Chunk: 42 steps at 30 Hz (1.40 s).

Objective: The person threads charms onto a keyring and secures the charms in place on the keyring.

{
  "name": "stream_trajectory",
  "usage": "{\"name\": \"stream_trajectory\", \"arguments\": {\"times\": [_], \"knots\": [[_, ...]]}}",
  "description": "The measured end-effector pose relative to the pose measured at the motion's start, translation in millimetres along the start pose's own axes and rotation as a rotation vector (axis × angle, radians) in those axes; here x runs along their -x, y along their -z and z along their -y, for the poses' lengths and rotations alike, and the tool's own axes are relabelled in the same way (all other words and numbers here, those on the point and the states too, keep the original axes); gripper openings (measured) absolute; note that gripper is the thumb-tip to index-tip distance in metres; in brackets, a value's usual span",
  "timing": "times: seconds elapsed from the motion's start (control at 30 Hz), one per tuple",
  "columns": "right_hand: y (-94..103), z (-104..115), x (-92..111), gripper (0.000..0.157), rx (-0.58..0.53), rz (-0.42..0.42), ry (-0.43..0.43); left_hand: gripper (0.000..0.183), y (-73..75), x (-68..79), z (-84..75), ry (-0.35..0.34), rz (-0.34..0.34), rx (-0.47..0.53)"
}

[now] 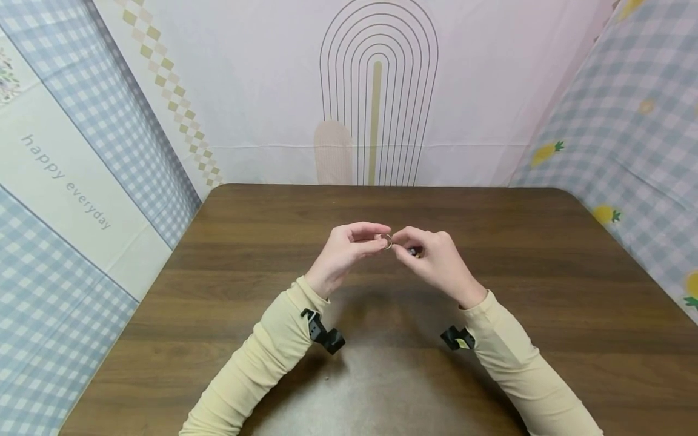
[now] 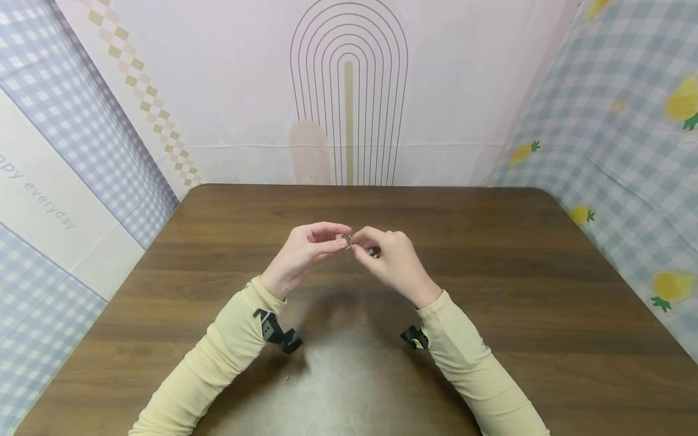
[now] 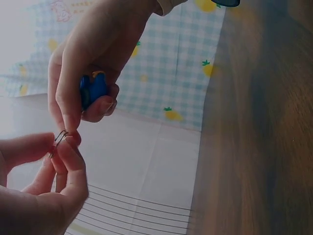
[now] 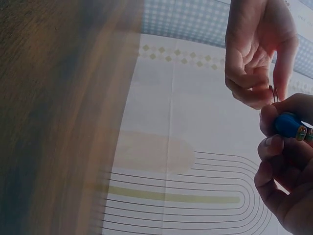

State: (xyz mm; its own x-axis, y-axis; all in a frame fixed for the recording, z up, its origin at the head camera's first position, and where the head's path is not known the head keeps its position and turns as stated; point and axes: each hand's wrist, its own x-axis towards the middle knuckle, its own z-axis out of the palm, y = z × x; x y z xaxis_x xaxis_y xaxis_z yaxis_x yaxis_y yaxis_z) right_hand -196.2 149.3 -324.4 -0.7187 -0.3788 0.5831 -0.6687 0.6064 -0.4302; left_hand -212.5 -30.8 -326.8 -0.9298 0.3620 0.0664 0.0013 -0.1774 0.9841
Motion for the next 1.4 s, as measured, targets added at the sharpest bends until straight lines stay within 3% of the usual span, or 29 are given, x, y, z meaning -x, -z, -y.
{"name": "stream_trajectory", "arguments": {"times": [0.3,0.6,0.87,1.2,1.4], "knots": [[1.6,0.8,0.2,0.009,-0.022,0.003,-0.013,0.028,0.8,-2.3,2.3,-0.054,-0.063,0.016],[1.5,0.3,0.6,0.006,-0.012,0.007,0.003,0.02,1.4,-0.3,-0.8,-0.038,-0.037,-0.052],[1.3,-0.4,0.4,0.007,-0.023,-0.026,-0.021,0.022,0.5,0.1,-1.3,-0.011,0.008,0.0],[-0.1,-1.4,0.6,0.013,-0.026,-0.017,-0.011,0.023,0.5,-1.3,1.7,-0.063,-0.053,-0.016],[1.0,-0.9,1.1,0.009,0.009,0.002,0.013,0.022,0.9,-1.4,1.9,-0.056,-0.023,-0.032]]}}
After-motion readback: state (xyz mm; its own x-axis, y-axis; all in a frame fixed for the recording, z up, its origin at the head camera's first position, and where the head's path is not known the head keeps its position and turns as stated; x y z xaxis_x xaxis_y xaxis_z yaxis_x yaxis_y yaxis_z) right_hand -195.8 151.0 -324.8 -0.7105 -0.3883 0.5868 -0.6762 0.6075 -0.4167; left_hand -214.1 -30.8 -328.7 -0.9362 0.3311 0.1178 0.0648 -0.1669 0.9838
